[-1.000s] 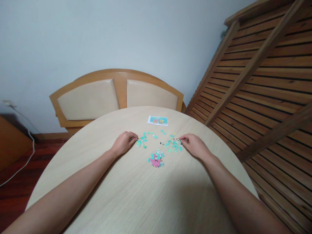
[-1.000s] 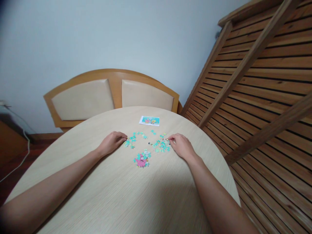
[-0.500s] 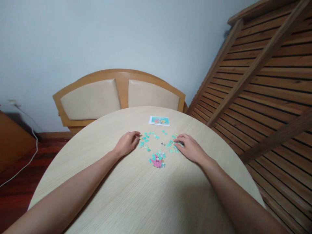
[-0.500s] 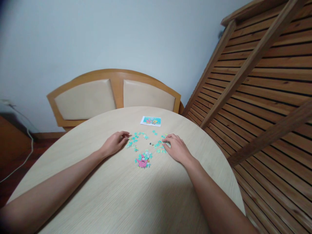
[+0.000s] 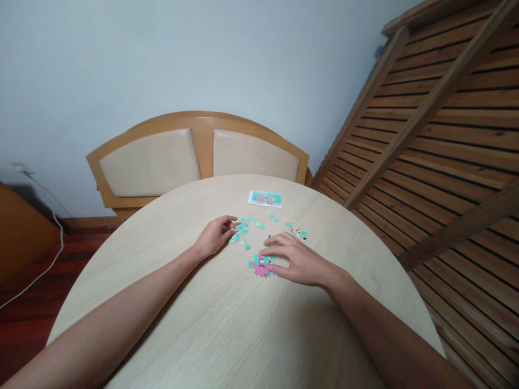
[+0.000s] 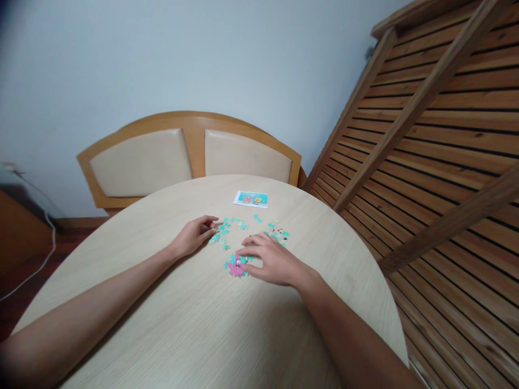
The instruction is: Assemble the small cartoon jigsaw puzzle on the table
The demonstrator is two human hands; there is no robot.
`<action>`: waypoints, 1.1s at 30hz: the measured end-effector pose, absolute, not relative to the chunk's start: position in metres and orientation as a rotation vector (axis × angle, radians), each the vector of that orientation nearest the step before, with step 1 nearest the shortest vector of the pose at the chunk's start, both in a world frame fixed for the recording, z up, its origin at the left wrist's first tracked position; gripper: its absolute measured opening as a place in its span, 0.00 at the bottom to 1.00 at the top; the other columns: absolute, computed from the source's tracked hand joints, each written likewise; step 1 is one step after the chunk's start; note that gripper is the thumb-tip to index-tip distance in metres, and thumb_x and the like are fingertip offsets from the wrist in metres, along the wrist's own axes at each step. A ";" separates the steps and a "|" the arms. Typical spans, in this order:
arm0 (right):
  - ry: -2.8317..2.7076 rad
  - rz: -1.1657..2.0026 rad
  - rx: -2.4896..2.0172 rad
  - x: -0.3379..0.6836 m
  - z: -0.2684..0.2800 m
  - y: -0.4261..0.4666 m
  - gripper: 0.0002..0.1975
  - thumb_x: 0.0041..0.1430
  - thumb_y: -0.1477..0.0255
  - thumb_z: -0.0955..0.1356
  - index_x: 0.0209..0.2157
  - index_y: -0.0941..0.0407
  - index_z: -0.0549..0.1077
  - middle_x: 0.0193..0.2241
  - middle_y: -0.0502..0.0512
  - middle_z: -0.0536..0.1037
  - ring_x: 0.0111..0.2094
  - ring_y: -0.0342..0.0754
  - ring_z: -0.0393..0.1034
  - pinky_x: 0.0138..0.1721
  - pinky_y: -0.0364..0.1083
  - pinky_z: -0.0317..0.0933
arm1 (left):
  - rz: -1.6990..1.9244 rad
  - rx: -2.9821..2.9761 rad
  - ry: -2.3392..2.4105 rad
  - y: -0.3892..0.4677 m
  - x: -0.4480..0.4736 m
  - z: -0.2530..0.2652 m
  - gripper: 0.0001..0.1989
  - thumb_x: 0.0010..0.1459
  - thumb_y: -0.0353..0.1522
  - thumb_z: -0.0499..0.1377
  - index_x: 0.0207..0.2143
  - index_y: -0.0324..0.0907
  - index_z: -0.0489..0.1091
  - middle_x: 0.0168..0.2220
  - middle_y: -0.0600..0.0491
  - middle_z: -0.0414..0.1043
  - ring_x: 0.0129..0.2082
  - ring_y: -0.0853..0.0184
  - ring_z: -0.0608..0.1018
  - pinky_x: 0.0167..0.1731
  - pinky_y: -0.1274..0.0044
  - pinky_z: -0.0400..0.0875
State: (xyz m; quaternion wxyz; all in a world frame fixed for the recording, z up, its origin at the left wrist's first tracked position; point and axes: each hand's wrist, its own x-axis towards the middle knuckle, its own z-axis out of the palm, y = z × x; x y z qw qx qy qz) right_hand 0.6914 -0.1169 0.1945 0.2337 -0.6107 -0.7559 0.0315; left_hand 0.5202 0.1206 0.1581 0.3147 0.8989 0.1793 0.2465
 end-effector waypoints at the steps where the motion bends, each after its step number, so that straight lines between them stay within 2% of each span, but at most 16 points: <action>1: -2.111 0.113 -1.643 0.691 0.194 -0.117 0.14 0.63 0.65 0.70 0.50 0.49 0.77 0.50 0.57 0.75 0.53 0.53 0.66 0.56 0.53 0.59 | 0.647 2.306 0.466 0.117 0.519 0.161 0.16 0.60 0.34 0.57 0.49 0.39 0.70 0.36 0.51 0.75 0.35 0.65 0.77 0.39 0.73 0.72; 3: -2.135 0.137 -1.613 0.692 0.193 -0.117 0.13 0.63 0.65 0.70 0.48 0.48 0.79 0.49 0.56 0.76 0.51 0.52 0.67 0.56 0.53 0.60 | 0.690 2.202 0.484 0.108 0.518 0.167 0.14 0.59 0.35 0.59 0.46 0.39 0.71 0.35 0.51 0.75 0.34 0.66 0.76 0.39 0.73 0.72; 6: -2.102 0.127 -1.624 0.697 0.190 -0.116 0.11 0.62 0.63 0.70 0.46 0.48 0.80 0.47 0.56 0.77 0.50 0.52 0.68 0.55 0.54 0.61 | 0.695 2.058 0.482 0.088 0.517 0.174 0.13 0.58 0.33 0.60 0.44 0.38 0.72 0.37 0.48 0.75 0.34 0.66 0.76 0.38 0.74 0.73; 9: -2.074 0.098 -1.649 0.701 0.188 -0.116 0.11 0.61 0.64 0.71 0.45 0.49 0.80 0.46 0.56 0.78 0.50 0.52 0.68 0.54 0.53 0.61 | 0.512 1.964 0.406 0.063 0.516 0.175 0.12 0.55 0.29 0.61 0.43 0.38 0.71 0.38 0.48 0.76 0.31 0.69 0.76 0.34 0.77 0.72; 13: -2.063 0.089 -1.658 0.701 0.187 -0.116 0.12 0.60 0.66 0.72 0.45 0.49 0.80 0.45 0.56 0.78 0.49 0.52 0.68 0.53 0.52 0.61 | 0.338 1.972 0.312 0.033 0.512 0.175 0.10 0.53 0.30 0.62 0.39 0.39 0.72 0.34 0.52 0.76 0.26 0.72 0.72 0.27 0.79 0.67; 26: -2.077 0.100 -1.650 0.700 0.188 -0.116 0.12 0.61 0.65 0.71 0.46 0.49 0.80 0.46 0.55 0.78 0.49 0.52 0.68 0.53 0.53 0.62 | 0.344 2.299 0.368 0.015 0.504 0.188 0.07 0.54 0.27 0.62 0.37 0.42 0.74 0.31 0.55 0.78 0.29 0.67 0.77 0.31 0.77 0.68; 33: -2.079 0.089 -1.634 0.699 0.189 -0.115 0.11 0.61 0.65 0.71 0.45 0.49 0.80 0.45 0.56 0.79 0.48 0.53 0.69 0.53 0.54 0.62 | 0.346 2.445 0.326 0.013 0.502 0.187 0.06 0.56 0.30 0.62 0.38 0.43 0.73 0.32 0.53 0.78 0.31 0.66 0.77 0.32 0.76 0.68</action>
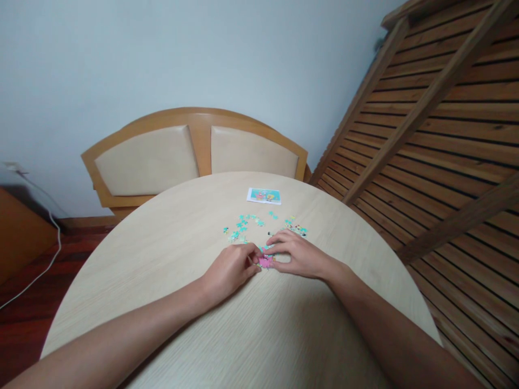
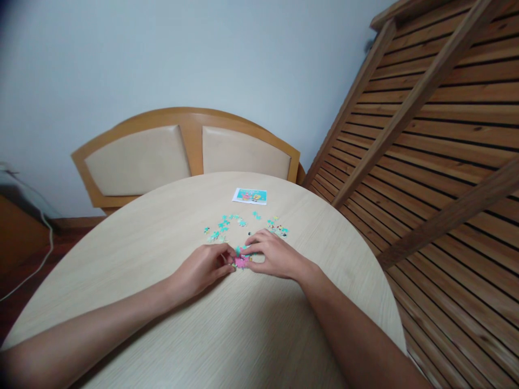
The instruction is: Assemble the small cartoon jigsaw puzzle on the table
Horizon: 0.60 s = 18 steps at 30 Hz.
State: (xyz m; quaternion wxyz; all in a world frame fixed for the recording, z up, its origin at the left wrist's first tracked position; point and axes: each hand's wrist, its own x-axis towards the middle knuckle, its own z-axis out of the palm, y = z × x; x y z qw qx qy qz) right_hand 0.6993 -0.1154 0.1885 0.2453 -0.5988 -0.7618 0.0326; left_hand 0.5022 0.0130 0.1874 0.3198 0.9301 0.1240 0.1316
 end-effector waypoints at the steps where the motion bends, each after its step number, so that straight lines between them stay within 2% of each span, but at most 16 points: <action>1: -2.081 0.089 -1.635 0.700 0.188 -0.115 0.11 0.61 0.66 0.71 0.45 0.49 0.80 0.45 0.55 0.79 0.48 0.53 0.69 0.53 0.53 0.62 | 0.343 2.479 0.318 0.014 0.501 0.188 0.06 0.57 0.31 0.62 0.38 0.43 0.73 0.33 0.53 0.78 0.31 0.66 0.77 0.32 0.76 0.67; 9: -2.075 0.096 -1.632 0.700 0.188 -0.116 0.12 0.61 0.65 0.71 0.45 0.49 0.80 0.45 0.56 0.78 0.48 0.52 0.69 0.53 0.53 0.62 | 0.281 2.664 0.369 0.013 0.495 0.196 0.10 0.57 0.36 0.64 0.41 0.47 0.73 0.36 0.53 0.78 0.34 0.63 0.78 0.31 0.76 0.67; 18: -2.094 0.085 -1.653 0.700 0.189 -0.116 0.11 0.61 0.67 0.71 0.45 0.49 0.80 0.46 0.56 0.78 0.49 0.52 0.68 0.54 0.53 0.62 | 0.246 2.644 0.290 0.011 0.499 0.187 0.09 0.58 0.31 0.62 0.43 0.46 0.73 0.37 0.52 0.77 0.39 0.61 0.78 0.38 0.74 0.69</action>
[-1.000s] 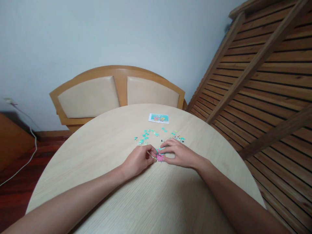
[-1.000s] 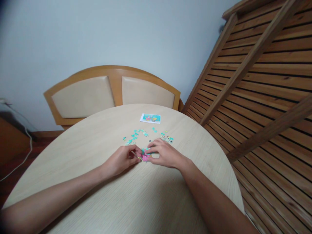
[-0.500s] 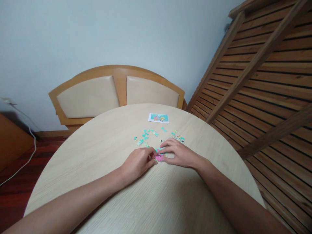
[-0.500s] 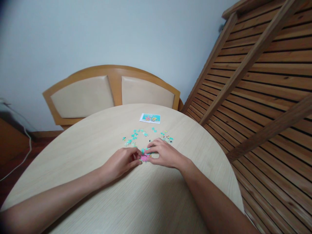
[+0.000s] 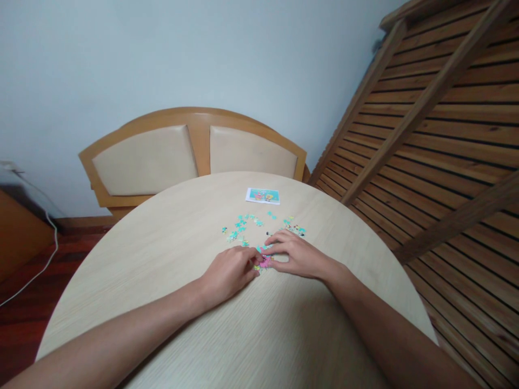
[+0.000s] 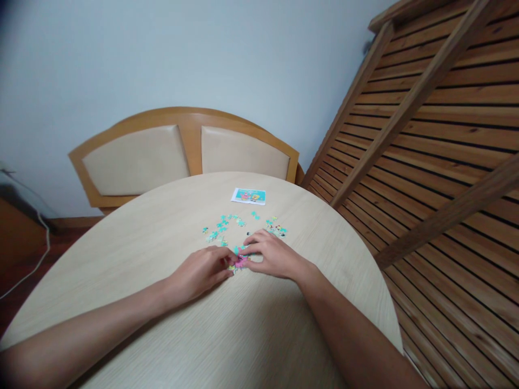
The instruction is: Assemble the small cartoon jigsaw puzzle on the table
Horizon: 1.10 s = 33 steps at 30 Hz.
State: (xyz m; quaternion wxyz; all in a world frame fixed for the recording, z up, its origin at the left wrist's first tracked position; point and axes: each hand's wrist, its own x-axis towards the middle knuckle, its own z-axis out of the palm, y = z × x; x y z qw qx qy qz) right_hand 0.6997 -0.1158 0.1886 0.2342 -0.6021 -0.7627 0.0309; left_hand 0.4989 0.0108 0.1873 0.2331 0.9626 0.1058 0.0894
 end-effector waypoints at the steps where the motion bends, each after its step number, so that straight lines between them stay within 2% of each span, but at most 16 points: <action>1: -2.098 0.085 -1.656 0.700 0.189 -0.116 0.11 0.62 0.68 0.70 0.45 0.49 0.80 0.46 0.56 0.78 0.49 0.52 0.68 0.54 0.52 0.62 | 0.245 2.644 0.278 0.010 0.499 0.187 0.09 0.58 0.31 0.62 0.43 0.46 0.73 0.38 0.52 0.77 0.40 0.60 0.78 0.39 0.74 0.69; 15: -2.117 0.065 -1.631 0.700 0.187 -0.116 0.09 0.63 0.68 0.69 0.44 0.49 0.81 0.45 0.55 0.78 0.49 0.52 0.68 0.53 0.52 0.62 | 0.262 2.672 0.192 -0.005 0.502 0.188 0.06 0.59 0.32 0.65 0.40 0.45 0.73 0.38 0.52 0.78 0.39 0.61 0.77 0.40 0.73 0.69; 25: -2.133 0.087 -1.638 0.700 0.190 -0.117 0.10 0.65 0.67 0.69 0.44 0.51 0.81 0.46 0.56 0.77 0.50 0.51 0.68 0.54 0.52 0.61 | 0.308 2.724 0.078 -0.004 0.500 0.191 0.07 0.62 0.32 0.63 0.43 0.44 0.74 0.42 0.53 0.77 0.45 0.61 0.76 0.46 0.71 0.69; 33: -2.145 0.079 -1.623 0.700 0.190 -0.117 0.10 0.65 0.68 0.68 0.45 0.50 0.81 0.46 0.56 0.77 0.50 0.51 0.68 0.54 0.53 0.61 | 0.316 2.711 0.068 0.001 0.501 0.190 0.07 0.60 0.34 0.65 0.41 0.44 0.73 0.41 0.53 0.77 0.44 0.61 0.75 0.44 0.72 0.68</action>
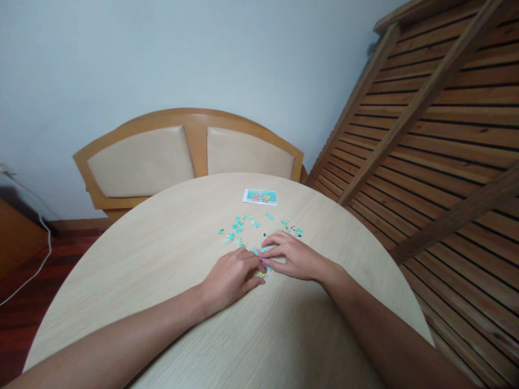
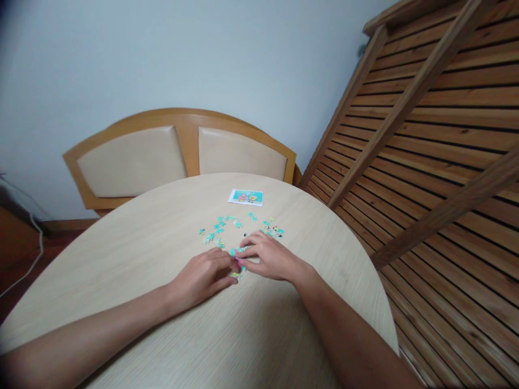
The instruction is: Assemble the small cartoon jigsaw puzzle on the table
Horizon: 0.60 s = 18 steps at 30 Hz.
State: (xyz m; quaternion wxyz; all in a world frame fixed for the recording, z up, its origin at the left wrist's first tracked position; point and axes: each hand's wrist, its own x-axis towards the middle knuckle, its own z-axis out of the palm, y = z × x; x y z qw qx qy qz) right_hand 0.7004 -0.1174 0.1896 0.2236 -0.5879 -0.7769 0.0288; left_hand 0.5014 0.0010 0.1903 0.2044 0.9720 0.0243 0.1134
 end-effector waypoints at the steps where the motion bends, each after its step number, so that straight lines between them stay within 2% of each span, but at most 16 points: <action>1: -2.151 0.081 -1.620 0.700 0.190 -0.118 0.10 0.65 0.68 0.68 0.45 0.50 0.80 0.46 0.56 0.77 0.50 0.51 0.68 0.54 0.53 0.61 | 0.323 2.709 0.056 0.002 0.501 0.190 0.07 0.61 0.34 0.65 0.41 0.44 0.73 0.41 0.53 0.77 0.43 0.61 0.75 0.43 0.72 0.68; 10: -2.157 0.093 -1.620 0.698 0.193 -0.118 0.10 0.66 0.68 0.67 0.45 0.50 0.80 0.47 0.56 0.77 0.50 0.51 0.67 0.55 0.53 0.61 | 0.332 2.730 -0.018 0.002 0.500 0.192 0.06 0.64 0.35 0.61 0.41 0.44 0.73 0.40 0.52 0.76 0.42 0.61 0.75 0.41 0.73 0.68; 18: -2.149 0.092 -1.624 0.700 0.191 -0.118 0.11 0.65 0.68 0.68 0.46 0.50 0.80 0.47 0.57 0.77 0.51 0.52 0.68 0.55 0.54 0.61 | 0.263 2.940 -0.079 -0.005 0.495 0.197 0.08 0.67 0.35 0.57 0.45 0.44 0.74 0.42 0.50 0.75 0.44 0.59 0.73 0.43 0.70 0.69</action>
